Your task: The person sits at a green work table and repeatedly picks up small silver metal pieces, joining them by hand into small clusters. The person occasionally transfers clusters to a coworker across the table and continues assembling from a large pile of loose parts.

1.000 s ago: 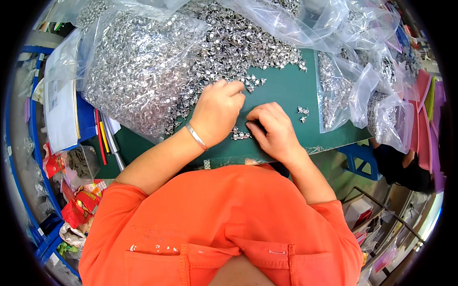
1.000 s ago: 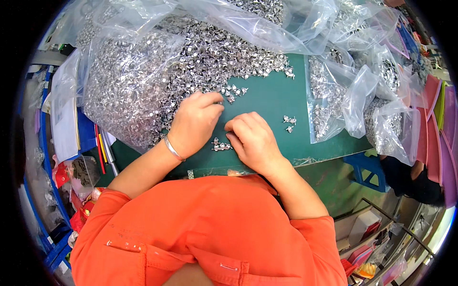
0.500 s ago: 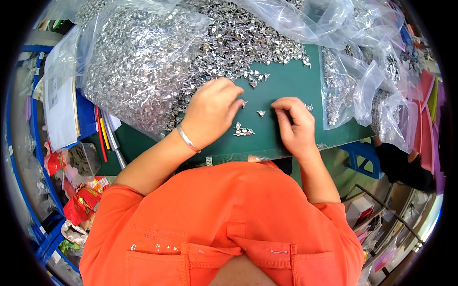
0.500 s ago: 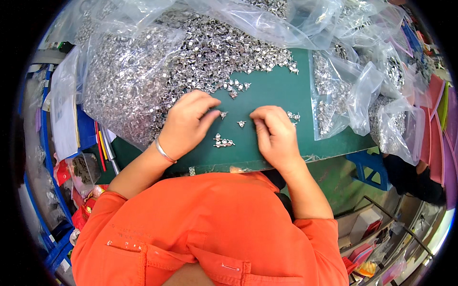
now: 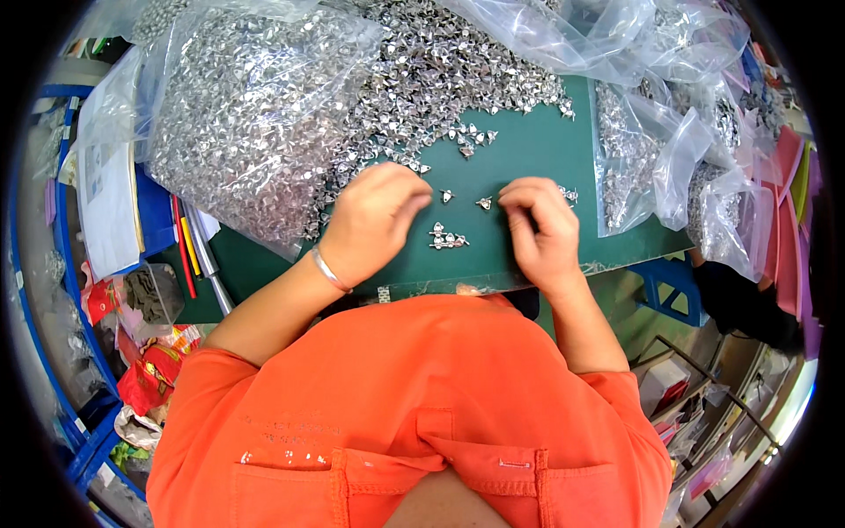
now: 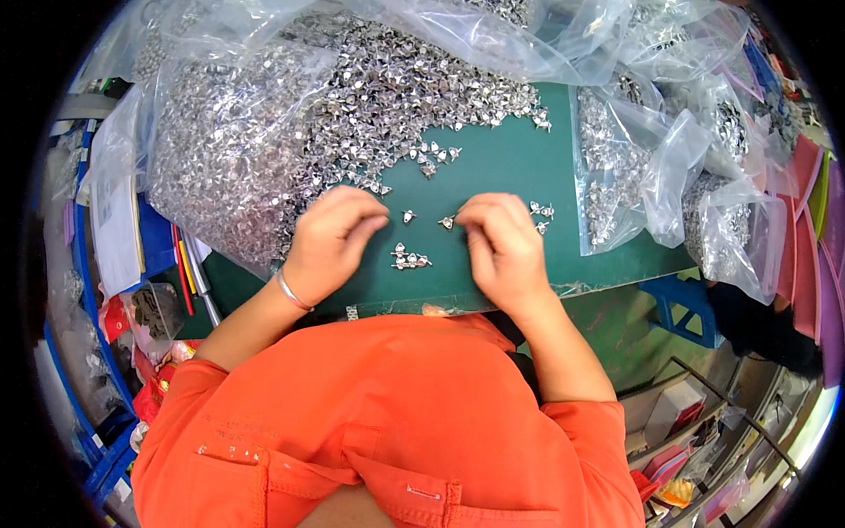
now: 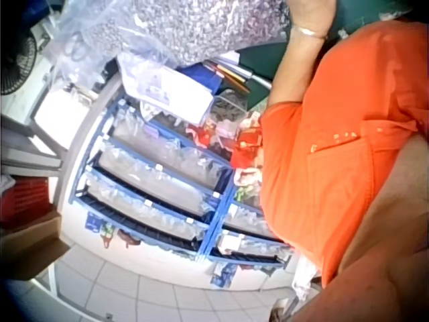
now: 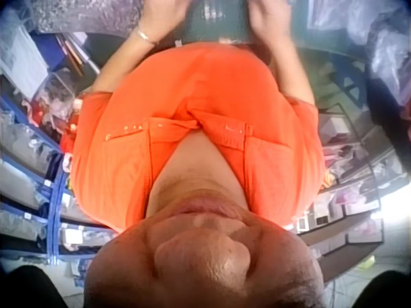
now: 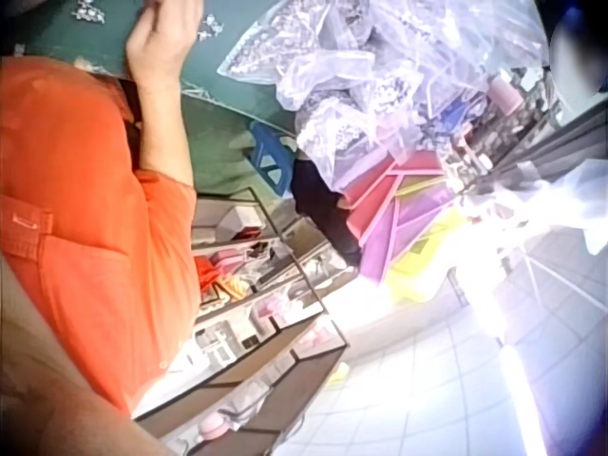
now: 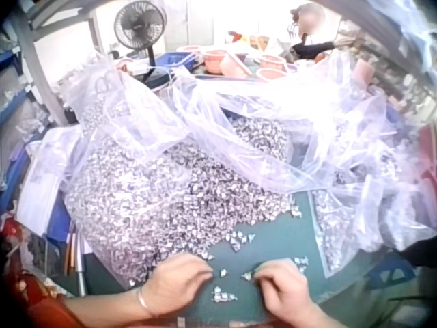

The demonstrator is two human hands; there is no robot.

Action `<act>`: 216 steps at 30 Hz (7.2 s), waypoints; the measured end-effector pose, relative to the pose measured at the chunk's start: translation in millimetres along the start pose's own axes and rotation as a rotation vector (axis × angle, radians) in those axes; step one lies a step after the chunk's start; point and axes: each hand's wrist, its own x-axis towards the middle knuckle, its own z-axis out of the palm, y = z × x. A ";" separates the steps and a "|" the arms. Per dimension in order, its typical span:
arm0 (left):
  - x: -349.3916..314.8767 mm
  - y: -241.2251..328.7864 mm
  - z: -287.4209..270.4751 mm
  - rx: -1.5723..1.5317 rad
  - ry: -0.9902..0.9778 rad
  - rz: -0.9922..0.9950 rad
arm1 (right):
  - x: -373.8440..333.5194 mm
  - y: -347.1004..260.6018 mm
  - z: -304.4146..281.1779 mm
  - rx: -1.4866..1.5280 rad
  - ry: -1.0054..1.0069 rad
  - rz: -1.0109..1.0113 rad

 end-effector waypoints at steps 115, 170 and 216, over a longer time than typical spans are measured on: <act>4.2 6.1 -1.9 -0.081 -0.111 -0.069 | 15.8 1.8 17.5 -0.021 -0.192 -0.159; 22.6 5.0 13.3 0.067 -0.039 -0.070 | 21.7 8.1 13.5 -0.088 -0.095 -0.115; 21.4 6.8 -12.2 -0.330 -0.313 -0.626 | 60.9 14.2 17.4 -0.082 -0.115 -0.138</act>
